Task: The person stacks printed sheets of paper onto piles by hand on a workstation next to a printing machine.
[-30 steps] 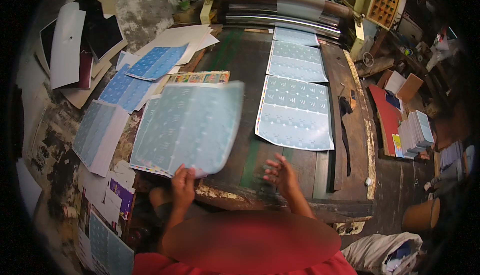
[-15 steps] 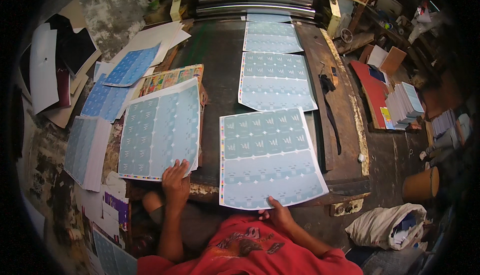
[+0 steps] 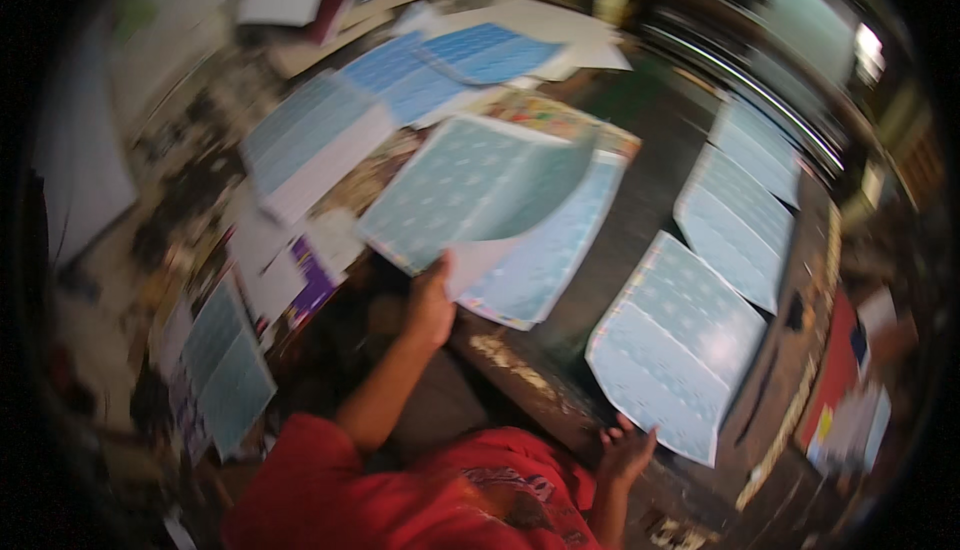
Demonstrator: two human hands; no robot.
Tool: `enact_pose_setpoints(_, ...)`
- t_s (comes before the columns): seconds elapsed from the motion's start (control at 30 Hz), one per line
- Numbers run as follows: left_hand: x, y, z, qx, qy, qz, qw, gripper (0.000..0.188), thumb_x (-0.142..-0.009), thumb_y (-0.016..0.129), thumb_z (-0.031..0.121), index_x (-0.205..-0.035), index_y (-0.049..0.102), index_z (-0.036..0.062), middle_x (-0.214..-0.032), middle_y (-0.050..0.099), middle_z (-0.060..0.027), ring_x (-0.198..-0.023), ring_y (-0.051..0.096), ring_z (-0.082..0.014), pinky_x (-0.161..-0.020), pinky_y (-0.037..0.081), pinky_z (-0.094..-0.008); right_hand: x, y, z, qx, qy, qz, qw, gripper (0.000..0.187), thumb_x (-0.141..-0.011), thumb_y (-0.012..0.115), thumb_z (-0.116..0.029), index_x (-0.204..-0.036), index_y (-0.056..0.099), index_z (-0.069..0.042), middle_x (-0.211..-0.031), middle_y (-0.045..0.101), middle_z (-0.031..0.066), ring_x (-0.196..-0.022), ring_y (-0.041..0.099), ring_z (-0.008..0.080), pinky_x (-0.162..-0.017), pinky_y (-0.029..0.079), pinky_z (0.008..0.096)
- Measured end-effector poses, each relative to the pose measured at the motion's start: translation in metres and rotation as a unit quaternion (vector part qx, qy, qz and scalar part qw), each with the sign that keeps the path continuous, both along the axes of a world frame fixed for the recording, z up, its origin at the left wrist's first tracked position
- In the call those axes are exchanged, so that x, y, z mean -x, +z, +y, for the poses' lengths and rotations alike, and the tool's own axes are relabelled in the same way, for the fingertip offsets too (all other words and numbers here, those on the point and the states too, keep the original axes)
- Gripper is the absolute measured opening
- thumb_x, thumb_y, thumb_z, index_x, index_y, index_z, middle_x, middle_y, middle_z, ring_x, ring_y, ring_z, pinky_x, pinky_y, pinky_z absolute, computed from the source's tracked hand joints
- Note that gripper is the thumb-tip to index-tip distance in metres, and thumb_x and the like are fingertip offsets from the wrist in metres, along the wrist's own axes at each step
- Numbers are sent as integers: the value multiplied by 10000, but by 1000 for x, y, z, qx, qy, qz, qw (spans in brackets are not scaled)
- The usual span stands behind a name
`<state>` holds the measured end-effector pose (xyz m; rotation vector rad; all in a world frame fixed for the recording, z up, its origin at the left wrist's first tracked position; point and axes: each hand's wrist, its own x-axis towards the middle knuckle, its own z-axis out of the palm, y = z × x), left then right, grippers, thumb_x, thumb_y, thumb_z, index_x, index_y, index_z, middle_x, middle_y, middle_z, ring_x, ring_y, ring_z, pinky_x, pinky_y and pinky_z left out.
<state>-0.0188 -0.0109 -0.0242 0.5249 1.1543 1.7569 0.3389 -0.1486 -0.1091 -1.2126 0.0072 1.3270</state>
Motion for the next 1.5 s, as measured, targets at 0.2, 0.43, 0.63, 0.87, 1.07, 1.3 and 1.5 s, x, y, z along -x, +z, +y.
enact_pose_setpoints(0.2,-44,36,-46,-134,-252,558,779,186,-937,610,218,-840,678,73,-825,685,-37,-856,664,-227,-1061,349,-507,27,39,-2,15,13,1,1000,637,-912,480,-586,-1341,411,-119,-1146,588,107,-777,579,215,-713,534,420)
enact_pose_setpoints(0.43,-67,44,-60,-234,-324,558,728,287,-888,659,345,-1012,706,91,-1079,702,-74,-1156,606,-316,-1149,212,-532,-2,37,-4,-40,149,56,986,435,-874,635,-287,-1179,495,-10,-907,609,115,-676,570,217,-594,504,364)
enact_pose_setpoints(0.63,-38,3,-29,-105,-142,540,823,281,-902,649,294,-1036,696,51,-1074,701,-129,-1163,600,-299,-1125,223,-551,6,18,-31,-32,116,69,990,370,-930,569,-271,-1148,494,19,-792,593,118,-581,538,201,-604,506,390)
enact_pose_setpoints(0.87,-69,55,-52,-180,-366,473,781,173,-914,652,227,-895,730,73,-880,731,-54,-1058,665,-267,-1140,212,-554,7,-12,-63,1,133,34,991,388,-947,555,-361,-1015,578,21,-786,640,141,-679,595,230,-669,487,318)
enact_pose_setpoints(1.07,-68,64,-78,-54,-567,309,762,210,-926,643,256,-934,722,62,-933,738,-51,-1163,614,-273,-1157,196,-526,11,-23,-89,-24,174,53,983,396,-935,584,-360,-1038,603,22,-876,666,148,-807,632,236,-739,502,321)
enact_pose_setpoints(1.3,-68,74,-90,-114,-593,249,757,211,-921,649,245,-895,717,47,-1040,712,-80,-1221,568,-318,-1140,247,-522,19,-8,-88,3,177,44,983,397,-932,591,-357,-1050,605,22,-895,667,148,-836,632,237,-756,503,323)
enact_pose_setpoints(1.5,-75,78,-84,-113,-582,204,779,303,-926,635,330,-831,717,54,-1011,703,-117,-1225,551,-370,-1149,210,-527,15,-6,-78,-4,182,36,983,397,-929,597,-354,-1061,607,21,-911,668,148,-861,632,237,-770,503,325)
